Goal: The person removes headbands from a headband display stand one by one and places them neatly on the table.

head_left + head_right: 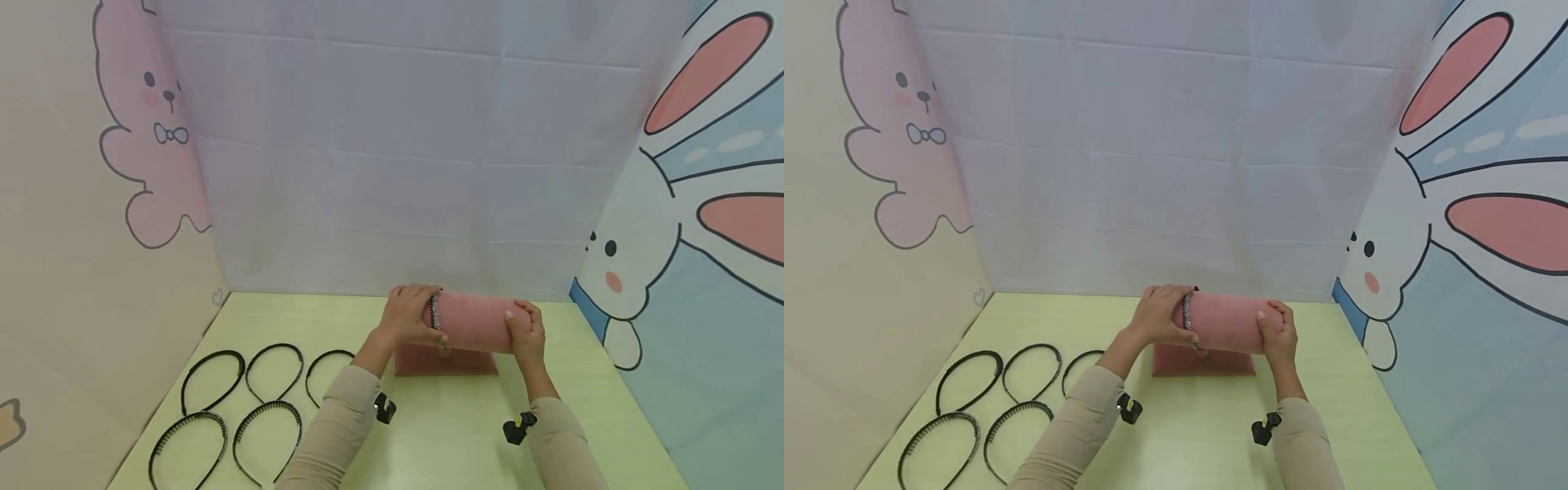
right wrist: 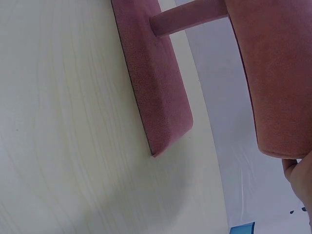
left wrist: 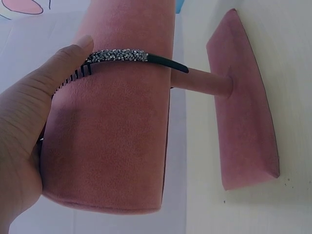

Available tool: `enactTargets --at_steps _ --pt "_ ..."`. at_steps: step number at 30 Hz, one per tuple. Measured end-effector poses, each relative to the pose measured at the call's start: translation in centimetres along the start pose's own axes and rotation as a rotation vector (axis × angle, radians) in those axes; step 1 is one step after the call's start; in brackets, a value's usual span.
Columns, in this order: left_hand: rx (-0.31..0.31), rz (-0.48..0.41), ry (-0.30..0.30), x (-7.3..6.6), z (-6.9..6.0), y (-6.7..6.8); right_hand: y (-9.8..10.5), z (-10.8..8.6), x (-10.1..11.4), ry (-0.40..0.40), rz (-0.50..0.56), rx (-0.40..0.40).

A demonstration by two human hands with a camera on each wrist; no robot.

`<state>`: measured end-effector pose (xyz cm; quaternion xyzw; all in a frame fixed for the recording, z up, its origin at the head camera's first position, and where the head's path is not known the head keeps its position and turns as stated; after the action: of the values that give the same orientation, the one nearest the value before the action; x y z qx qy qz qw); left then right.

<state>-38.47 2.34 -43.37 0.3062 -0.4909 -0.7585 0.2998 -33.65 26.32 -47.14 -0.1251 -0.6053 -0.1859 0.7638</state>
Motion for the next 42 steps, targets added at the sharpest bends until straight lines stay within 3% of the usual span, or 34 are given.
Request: enactTargets --at_steps 18,25,34,42 --pt "-0.043 -0.076 0.003 2.1 -1.1 0.4 0.0 0.3 -0.8 -0.036 0.003 0.000" --pt "-0.101 -0.171 -0.001 3.1 -1.5 0.4 0.5 1.8 -3.8 -0.050 -0.002 -0.022" --pt "-0.107 -0.251 -0.003 3.9 -2.0 0.4 0.4 1.6 -3.6 -0.058 -0.011 -0.023" --pt "-0.133 -0.339 0.013 4.8 -2.4 0.5 0.0 0.2 -0.6 0.003 0.023 -0.016"
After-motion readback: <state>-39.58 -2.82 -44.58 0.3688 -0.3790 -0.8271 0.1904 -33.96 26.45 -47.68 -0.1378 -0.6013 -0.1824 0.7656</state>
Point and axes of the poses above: each hand's wrist, its own z-axis towards the middle knuckle, its own y-axis out of the back of the hand, x = y × z, the point moved 6 cm from there along z, towards the middle knuckle, and after that the axes turned 3 degrees about -y, right-handed, at the moved point
